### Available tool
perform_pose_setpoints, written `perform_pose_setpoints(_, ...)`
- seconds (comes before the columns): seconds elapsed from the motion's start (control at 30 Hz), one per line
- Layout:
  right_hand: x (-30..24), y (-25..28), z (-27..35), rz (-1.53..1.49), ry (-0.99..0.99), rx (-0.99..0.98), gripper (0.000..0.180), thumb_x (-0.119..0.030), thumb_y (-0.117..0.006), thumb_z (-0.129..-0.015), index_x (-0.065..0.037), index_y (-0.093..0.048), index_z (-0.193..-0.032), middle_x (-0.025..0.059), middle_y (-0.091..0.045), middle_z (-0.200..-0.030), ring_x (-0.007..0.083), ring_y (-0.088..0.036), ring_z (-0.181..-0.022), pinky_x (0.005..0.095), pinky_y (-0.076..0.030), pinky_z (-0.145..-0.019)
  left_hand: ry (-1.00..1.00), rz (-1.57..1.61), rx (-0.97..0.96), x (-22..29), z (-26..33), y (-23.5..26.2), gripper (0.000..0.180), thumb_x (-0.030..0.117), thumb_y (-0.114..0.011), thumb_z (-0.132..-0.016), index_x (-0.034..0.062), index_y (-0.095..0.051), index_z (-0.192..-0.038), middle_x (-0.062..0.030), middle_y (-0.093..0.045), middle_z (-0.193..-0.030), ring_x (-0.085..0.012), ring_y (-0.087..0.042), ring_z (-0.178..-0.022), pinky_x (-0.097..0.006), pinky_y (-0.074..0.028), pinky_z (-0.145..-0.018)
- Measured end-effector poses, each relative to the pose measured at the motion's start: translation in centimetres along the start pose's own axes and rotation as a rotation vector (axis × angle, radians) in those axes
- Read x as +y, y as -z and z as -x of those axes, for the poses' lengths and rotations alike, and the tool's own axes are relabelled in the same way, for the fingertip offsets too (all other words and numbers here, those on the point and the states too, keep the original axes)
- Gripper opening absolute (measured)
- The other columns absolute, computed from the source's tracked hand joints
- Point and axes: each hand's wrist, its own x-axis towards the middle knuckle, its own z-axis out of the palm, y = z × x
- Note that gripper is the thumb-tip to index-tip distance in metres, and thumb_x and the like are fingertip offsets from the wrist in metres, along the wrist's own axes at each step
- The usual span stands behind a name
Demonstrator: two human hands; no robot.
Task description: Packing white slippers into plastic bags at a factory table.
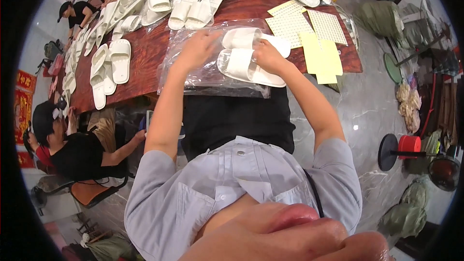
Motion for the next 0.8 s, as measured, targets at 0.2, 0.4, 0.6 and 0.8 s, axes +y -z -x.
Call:
perform_pose_setpoints(0.2, 0.3, -1.1, 0.0, -0.038, -0.025, 0.068, 0.014, -0.014, -0.060, -0.077, -0.005, -0.070, -0.074, 0.0121, -0.066, -0.089, 0.0296, -0.060, -0.105, 0.0438, -0.040, -0.102, 0.151, -0.052, 0.075, 2.5, 1.3, -6.8, 0.050, 0.047, -0.053, -0.094, 0.0295, -0.048, -0.141, -0.0165, -0.046, -0.135, -0.0356, -0.038, -0.131, -0.050, -0.028, -0.108)
perform_pose_setpoints(0.4, 0.5, 0.4, -0.2, -0.176, 0.003, 0.038, 0.015, -0.017, -0.060, -0.080, -0.006, -0.070, -0.080, 0.0108, -0.066, -0.090, 0.0289, -0.059, -0.106, 0.0452, -0.036, -0.103, 0.123, -0.017, 0.263, 2.4, 1.7, -7.7, 0.055, 0.054, -0.052, -0.092, 0.0292, -0.048, -0.141, -0.0170, -0.044, -0.138, -0.0379, -0.034, -0.134, -0.053, -0.023, -0.110)
perform_pose_setpoints(0.6, 0.9, 2.9, 2.0, -0.056, -0.114, 0.005, 0.025, -0.005, -0.060, -0.078, -0.006, -0.071, -0.100, 0.0104, -0.068, -0.105, 0.0286, -0.057, -0.112, 0.0449, -0.034, -0.104, 0.144, -0.057, 0.290, 3.1, 1.6, -8.1, 0.058, 0.058, -0.051, -0.091, 0.0298, -0.046, -0.142, -0.0166, -0.043, -0.139, -0.0400, -0.032, -0.136, -0.055, -0.022, -0.110)
perform_pose_setpoints(0.8, 0.6, 7.5, 4.5, -0.067, -0.231, 0.088, 0.026, 0.001, -0.057, -0.075, -0.003, -0.071, -0.097, 0.0134, -0.067, -0.103, 0.0317, -0.058, -0.107, 0.0460, -0.035, -0.104, 0.177, -0.025, 0.241, 3.7, 2.0, -7.7, 0.060, 0.066, -0.048, -0.088, 0.0381, -0.046, -0.142, -0.0208, -0.036, -0.147, -0.0434, -0.025, -0.140, -0.056, -0.017, -0.113)
